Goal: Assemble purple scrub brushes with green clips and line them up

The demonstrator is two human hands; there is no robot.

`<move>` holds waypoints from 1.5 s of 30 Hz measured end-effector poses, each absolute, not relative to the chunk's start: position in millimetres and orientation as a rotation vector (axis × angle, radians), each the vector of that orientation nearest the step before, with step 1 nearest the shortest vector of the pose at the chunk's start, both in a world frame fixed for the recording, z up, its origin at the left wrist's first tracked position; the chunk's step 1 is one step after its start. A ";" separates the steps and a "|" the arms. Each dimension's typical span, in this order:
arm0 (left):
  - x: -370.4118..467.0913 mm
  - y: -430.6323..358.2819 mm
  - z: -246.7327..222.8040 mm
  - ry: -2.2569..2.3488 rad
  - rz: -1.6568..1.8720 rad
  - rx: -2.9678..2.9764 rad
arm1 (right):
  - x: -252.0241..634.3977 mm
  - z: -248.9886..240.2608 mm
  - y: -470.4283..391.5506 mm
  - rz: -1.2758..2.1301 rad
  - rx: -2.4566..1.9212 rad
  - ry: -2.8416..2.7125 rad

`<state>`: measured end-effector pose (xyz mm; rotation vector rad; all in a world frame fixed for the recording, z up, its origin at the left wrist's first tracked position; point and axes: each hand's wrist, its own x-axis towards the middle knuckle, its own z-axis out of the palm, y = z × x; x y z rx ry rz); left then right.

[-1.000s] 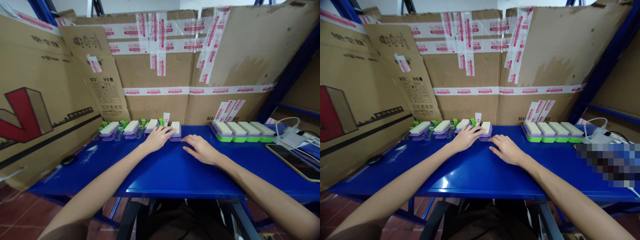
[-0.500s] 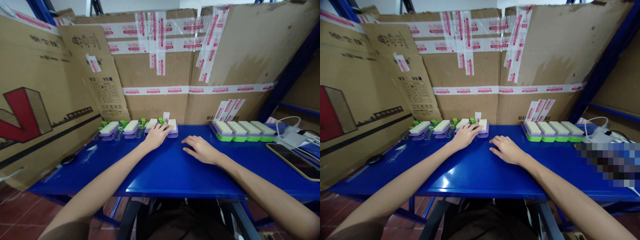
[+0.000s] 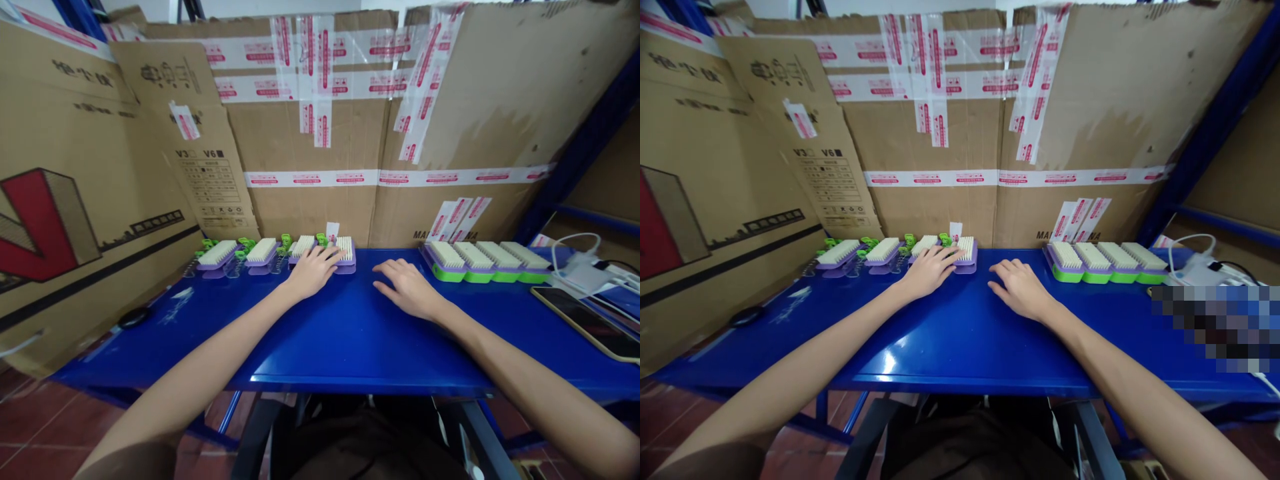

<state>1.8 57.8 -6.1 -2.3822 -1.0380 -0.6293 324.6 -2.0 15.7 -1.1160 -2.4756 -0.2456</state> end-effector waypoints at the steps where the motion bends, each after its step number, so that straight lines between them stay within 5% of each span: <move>1: 1.3 57.8 -6.4 -1.034 -0.632 -2.383 | 328.1 15.3 1.8 -0.284 -1.166 -2.443; 12: 0.0 42.4 13.0 -1.016 -0.931 -2.251 | 383.9 -0.1 40.4 -0.681 -1.809 -2.042; 21: -8.8 43.3 8.7 -0.842 -0.996 -2.408 | 414.4 3.6 56.3 -0.536 -2.046 -2.008; 36: 9.0 19.5 0.9 -1.026 -0.616 -2.865 | 399.9 3.9 42.6 -0.628 -2.061 -2.126; 45: 10.2 14.6 7.4 -1.161 -0.584 -2.858 | 349.3 19.2 11.5 -0.503 -1.591 -2.113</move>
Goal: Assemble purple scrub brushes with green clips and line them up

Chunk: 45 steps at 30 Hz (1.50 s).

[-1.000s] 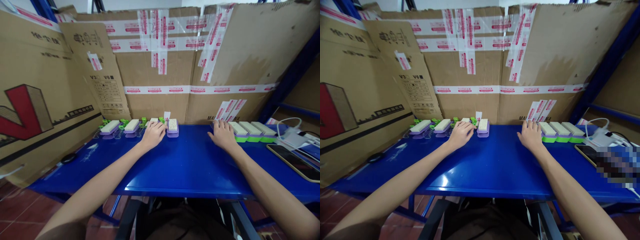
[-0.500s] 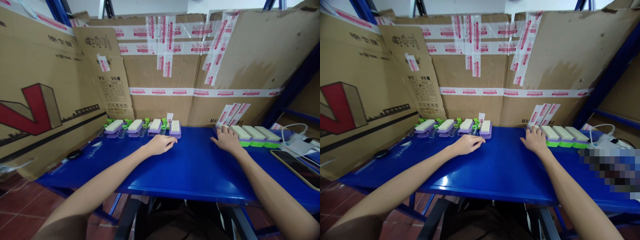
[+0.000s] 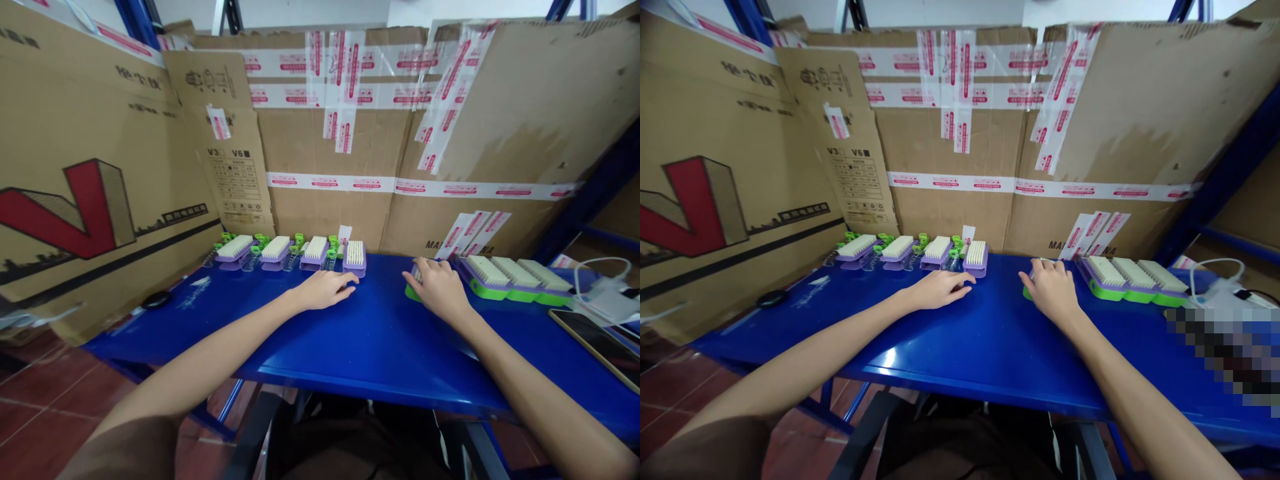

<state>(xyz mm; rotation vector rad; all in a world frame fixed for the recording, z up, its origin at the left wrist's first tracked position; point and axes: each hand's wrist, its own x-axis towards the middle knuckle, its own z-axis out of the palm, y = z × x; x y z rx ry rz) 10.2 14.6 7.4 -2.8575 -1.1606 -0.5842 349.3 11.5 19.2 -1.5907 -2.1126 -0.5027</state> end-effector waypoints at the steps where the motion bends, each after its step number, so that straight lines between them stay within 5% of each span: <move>1: 10.0 14.8 6.9 -1.153 -0.592 -2.864 | 345.4 21.5 10.2 -0.397 -1.504 -2.091; 6: 10.5 13.0 5.9 -1.126 -0.628 -2.885 | 332.8 26.7 4.5 0.058 -1.093 -1.967; 18: 19.3 -1.0 12.4 -0.809 -0.829 -2.943 | 333.0 17.8 7.9 -0.024 -1.200 -2.352; 33: 9.4 4.5 17.7 -0.917 -0.869 -2.886 | 320.9 25.4 -13.7 0.094 -0.885 -2.447; 45: 16.9 -0.4 16.6 -0.951 -0.873 -2.941 | 320.9 17.8 -6.1 0.355 -1.055 -2.499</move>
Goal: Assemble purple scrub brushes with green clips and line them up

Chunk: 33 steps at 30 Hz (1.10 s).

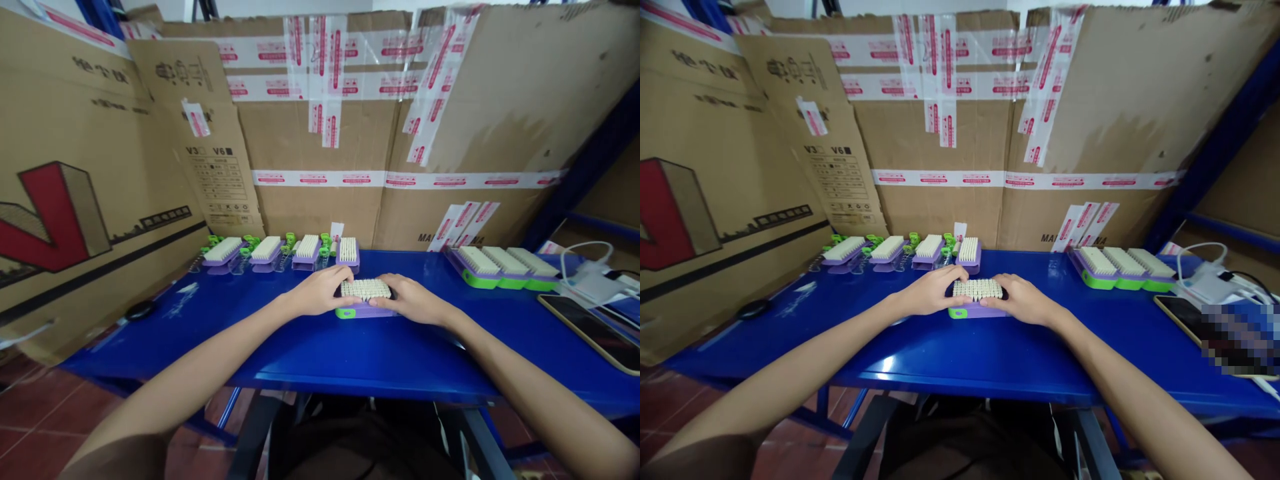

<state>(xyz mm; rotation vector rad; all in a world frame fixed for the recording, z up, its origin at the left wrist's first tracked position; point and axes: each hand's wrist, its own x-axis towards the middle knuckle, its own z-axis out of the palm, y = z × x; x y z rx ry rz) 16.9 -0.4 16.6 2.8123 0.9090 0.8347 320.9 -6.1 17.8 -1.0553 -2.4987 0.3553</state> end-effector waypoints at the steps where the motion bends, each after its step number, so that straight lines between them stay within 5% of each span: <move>1: 16.3 -0.1 16.5 0.890 0.840 2.820 | 321.3 19.6 -6.0 0.369 -1.018 -2.517; 33: 27.5 -11.9 23.1 0.661 1.027 3.199 | 310.2 23.9 -16.9 -0.061 -0.780 -2.430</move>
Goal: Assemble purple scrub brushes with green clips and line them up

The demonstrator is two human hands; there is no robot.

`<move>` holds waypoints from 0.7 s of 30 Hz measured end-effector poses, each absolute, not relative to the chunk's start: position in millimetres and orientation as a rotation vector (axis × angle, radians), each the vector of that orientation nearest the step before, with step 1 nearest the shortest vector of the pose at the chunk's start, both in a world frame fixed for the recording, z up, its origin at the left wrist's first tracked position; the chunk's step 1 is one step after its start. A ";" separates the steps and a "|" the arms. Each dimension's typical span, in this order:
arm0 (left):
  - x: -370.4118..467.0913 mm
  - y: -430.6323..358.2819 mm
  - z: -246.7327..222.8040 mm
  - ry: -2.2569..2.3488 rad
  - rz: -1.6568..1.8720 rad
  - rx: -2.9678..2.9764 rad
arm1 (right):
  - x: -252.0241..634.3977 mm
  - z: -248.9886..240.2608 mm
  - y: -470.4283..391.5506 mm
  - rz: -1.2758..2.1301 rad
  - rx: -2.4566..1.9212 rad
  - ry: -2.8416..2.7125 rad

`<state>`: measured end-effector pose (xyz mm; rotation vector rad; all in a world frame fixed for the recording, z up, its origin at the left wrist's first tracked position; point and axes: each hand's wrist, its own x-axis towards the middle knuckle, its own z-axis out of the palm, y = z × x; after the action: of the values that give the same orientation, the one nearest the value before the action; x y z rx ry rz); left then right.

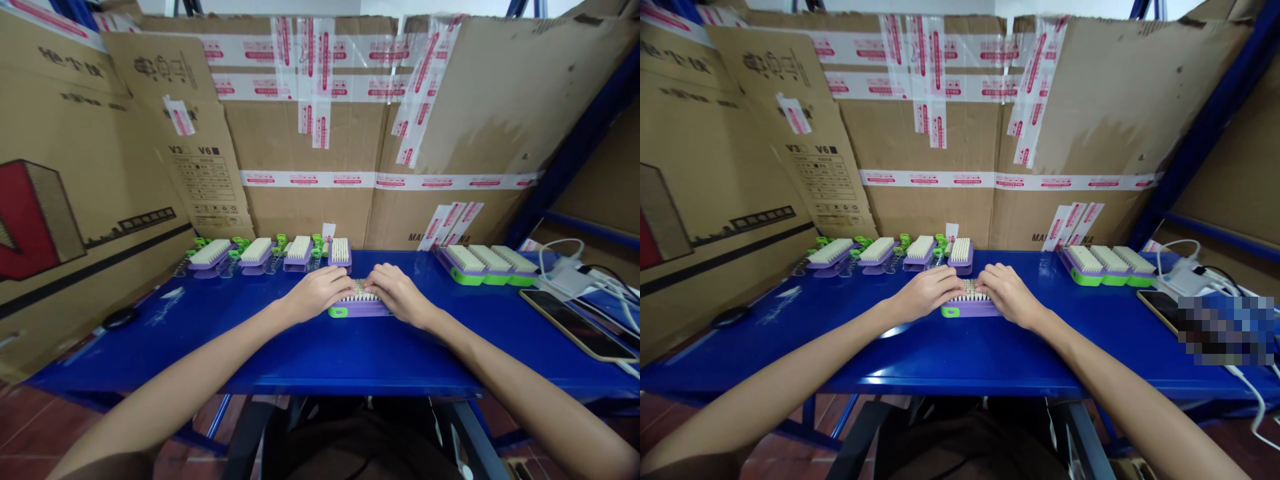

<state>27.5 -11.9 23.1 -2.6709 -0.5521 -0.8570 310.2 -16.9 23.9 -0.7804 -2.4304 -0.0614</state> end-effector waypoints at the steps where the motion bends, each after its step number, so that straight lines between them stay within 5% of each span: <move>1: 27.4 -11.5 22.7 -0.544 -0.863 -2.679 | 310.4 23.7 -17.2 -0.079 -0.783 -2.427; 21: 16.9 -0.5 17.5 -0.748 -0.857 -2.824 | 317.0 25.7 -17.2 0.040 -0.828 -2.566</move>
<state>16.9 -0.5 17.5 -2.8235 -0.7483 -0.8574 317.0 -17.2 25.7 -0.8284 -2.5658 0.0402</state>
